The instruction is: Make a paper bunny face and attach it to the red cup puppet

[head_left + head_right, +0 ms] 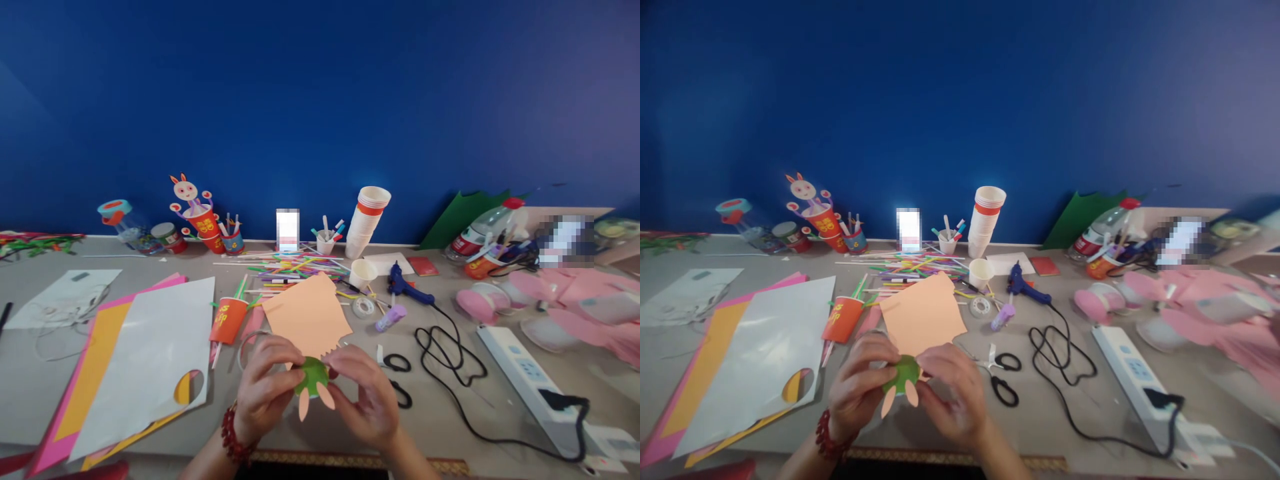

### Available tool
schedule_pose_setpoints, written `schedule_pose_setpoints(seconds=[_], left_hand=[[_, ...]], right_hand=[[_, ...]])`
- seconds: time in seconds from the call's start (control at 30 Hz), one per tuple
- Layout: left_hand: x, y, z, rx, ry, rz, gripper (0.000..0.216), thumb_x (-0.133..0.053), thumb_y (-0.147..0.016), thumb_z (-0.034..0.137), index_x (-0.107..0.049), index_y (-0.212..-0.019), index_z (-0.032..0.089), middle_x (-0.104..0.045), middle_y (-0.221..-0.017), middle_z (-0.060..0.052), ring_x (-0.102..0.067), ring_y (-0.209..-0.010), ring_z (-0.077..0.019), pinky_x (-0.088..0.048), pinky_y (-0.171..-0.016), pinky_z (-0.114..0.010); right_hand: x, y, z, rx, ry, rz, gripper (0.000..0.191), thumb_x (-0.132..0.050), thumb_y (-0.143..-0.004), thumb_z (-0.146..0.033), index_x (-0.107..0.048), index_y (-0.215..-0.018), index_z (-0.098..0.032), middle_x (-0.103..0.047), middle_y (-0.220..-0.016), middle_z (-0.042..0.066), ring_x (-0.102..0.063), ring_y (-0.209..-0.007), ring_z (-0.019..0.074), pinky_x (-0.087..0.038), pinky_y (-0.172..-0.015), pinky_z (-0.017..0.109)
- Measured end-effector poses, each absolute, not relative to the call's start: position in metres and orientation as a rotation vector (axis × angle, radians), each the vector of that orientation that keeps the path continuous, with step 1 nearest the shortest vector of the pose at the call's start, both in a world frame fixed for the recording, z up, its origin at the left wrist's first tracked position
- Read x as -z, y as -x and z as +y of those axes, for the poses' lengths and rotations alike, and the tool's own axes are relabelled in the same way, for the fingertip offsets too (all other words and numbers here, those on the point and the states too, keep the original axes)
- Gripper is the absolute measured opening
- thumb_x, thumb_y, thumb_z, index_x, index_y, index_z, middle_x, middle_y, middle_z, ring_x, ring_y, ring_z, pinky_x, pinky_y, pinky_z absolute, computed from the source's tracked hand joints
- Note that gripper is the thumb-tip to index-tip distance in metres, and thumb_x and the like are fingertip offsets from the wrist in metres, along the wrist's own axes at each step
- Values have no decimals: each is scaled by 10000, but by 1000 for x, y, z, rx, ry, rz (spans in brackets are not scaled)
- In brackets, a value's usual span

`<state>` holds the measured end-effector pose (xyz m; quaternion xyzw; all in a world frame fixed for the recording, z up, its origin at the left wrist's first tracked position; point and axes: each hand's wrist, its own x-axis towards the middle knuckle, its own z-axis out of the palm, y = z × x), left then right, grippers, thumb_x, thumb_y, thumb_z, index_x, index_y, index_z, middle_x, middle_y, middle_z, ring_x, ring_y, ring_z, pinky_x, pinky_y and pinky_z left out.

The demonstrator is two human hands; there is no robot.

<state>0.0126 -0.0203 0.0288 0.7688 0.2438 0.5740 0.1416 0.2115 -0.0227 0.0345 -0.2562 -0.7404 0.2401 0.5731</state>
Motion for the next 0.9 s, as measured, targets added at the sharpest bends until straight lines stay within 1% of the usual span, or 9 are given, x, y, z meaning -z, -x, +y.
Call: schedule_pose_setpoints(seconds=[0.07,0.27,0.4,0.53,0.63,0.77,0.9], left_hand=[[-29,-12,-20,-1647,-2235,713,324,-563,-888,48,-614,-1165,209,-649,-1052,-87,-601,-978,-228,-533,-819,-443],[-27,-15,-21,-1602,-2271,734,274,-565,-892,74,-615,-1117,224,-638,-1061,-83,-602,-959,-219,-535,-802,-413],[-27,-14,-21,-1593,-2272,749,238,-556,-903,94,-610,-1099,218,-637,-1052,-87,-602,-953,-221,-532,-800,-415],[-26,-16,-20,-1575,-2274,759,220,-548,-906,97,-598,-1081,219,-643,-1052,-88,-603,-957,-221,-526,-803,-417],[-25,-19,-21,-1575,-2188,743,248,-560,-893,86,-564,-1107,212,-648,-1039,-89,-609,-949,-216,-528,-790,-405],[-25,-20,-23,-1614,-2090,687,323,-569,-895,95,-509,-1193,206,-650,-1034,-88,-613,-949,-212,-536,-788,-409],[-31,-17,-24,-1607,-2248,702,221,-536,-916,91,-579,-1097,211,-627,-1085,-91,-603,-985,-218,-531,-833,-441]], right_hand=[[-36,-212,-22,-591,570,-1764,486,-612,-783,12,-585,-1190,-252,-673,-1031,80,-650,-901,209,-552,-774,354],[-37,-212,-21,-604,549,-1840,306,-569,-784,-36,-603,-1018,-231,-605,-970,69,-607,-852,192,-525,-733,324],[-37,-212,-21,-573,550,-1850,252,-555,-798,-51,-604,-970,-228,-589,-936,61,-588,-807,180,-515,-705,312],[-39,-213,-19,-574,548,-1859,182,-555,-844,-91,-614,-946,-230,-587,-893,57,-578,-754,177,-501,-663,312],[-39,-214,-19,-596,543,-1856,162,-557,-856,-104,-613,-938,-231,-589,-876,52,-582,-743,176,-493,-653,309],[-40,-213,-18,-624,544,-1845,204,-567,-811,-55,-602,-919,-224,-587,-869,45,-585,-756,172,-482,-659,301],[-40,-212,-17,-640,567,-1848,200,-561,-803,-50,-592,-900,-222,-594,-861,41,-589,-772,173,-479,-680,305]])
